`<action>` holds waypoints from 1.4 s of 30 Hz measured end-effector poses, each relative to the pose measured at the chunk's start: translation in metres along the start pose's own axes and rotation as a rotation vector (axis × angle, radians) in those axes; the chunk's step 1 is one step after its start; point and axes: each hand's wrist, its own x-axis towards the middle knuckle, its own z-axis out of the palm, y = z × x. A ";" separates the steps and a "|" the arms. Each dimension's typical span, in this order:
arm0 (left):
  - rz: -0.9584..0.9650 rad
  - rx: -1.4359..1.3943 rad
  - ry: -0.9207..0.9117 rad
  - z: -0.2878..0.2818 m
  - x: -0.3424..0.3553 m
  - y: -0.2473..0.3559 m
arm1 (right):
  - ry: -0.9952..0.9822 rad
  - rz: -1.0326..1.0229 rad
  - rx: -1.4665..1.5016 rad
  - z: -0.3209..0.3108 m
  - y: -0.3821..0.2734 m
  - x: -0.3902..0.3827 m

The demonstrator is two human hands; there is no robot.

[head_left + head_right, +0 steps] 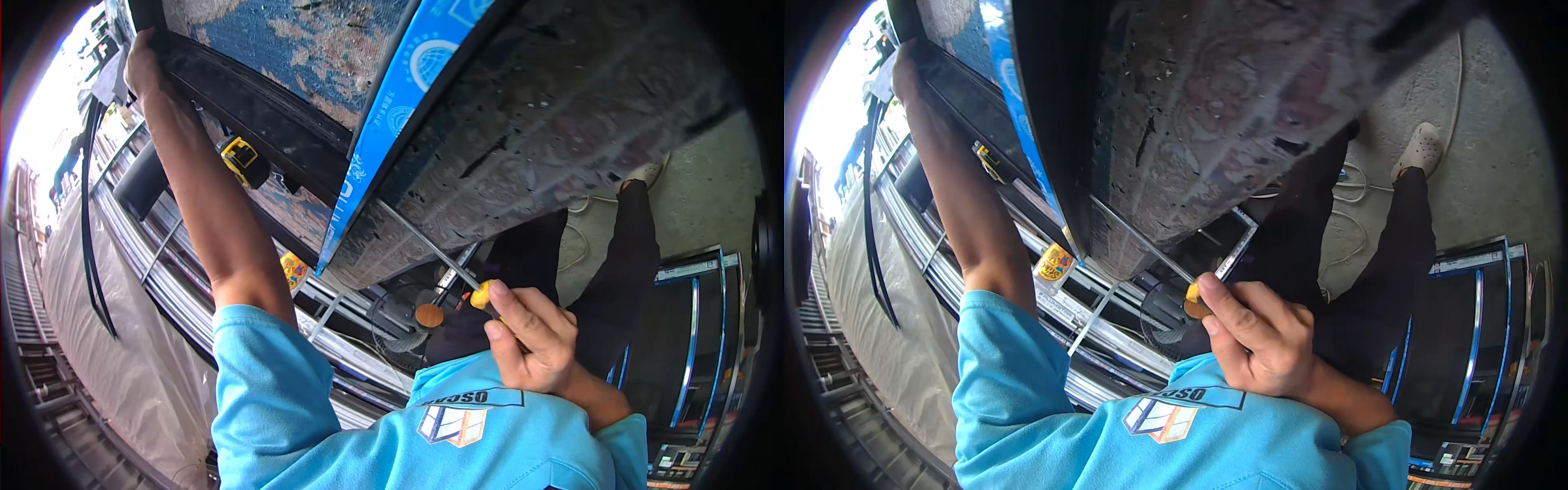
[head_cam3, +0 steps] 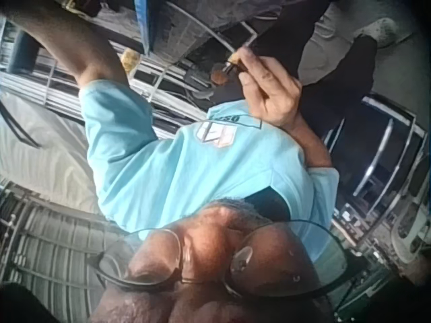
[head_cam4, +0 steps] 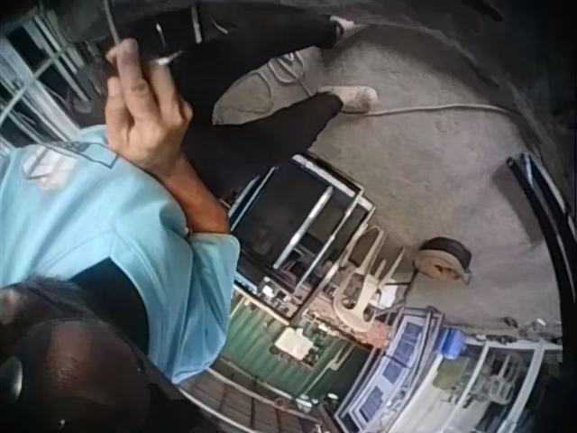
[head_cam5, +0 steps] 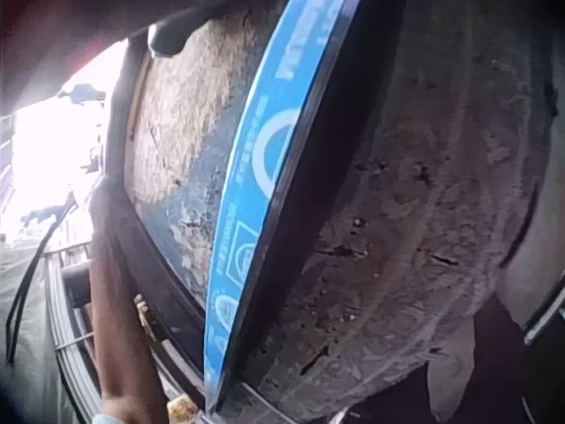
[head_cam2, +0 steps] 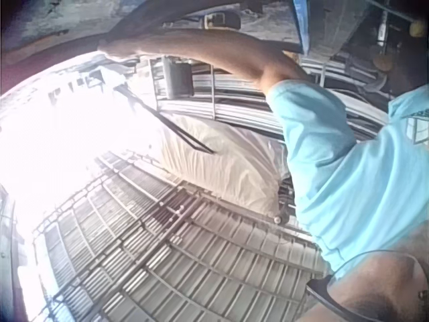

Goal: Drilling a hole into a blue metal frame and then checking it with a screwdriver.

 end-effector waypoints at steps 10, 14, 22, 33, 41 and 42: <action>0.079 -0.067 -0.025 0.017 -0.022 0.007 | -0.194 1.040 1.632 -0.014 0.040 0.001; 0.063 0.089 0.051 0.010 0.001 -0.001 | -0.144 0.955 1.423 0.000 0.010 -0.008; 0.044 0.080 0.058 0.012 -0.003 -0.001 | 0.059 -0.088 -0.102 0.005 0.005 -0.007; 0.126 0.202 -0.033 0.019 -0.007 -0.013 | -0.155 1.160 1.320 -0.002 0.005 0.000; 0.678 1.298 -0.155 -0.023 0.139 -0.052 | -0.108 0.844 1.375 -0.019 0.012 0.002; 0.640 1.085 -0.088 -0.014 0.122 -0.068 | -0.104 0.791 1.171 -0.021 0.007 0.004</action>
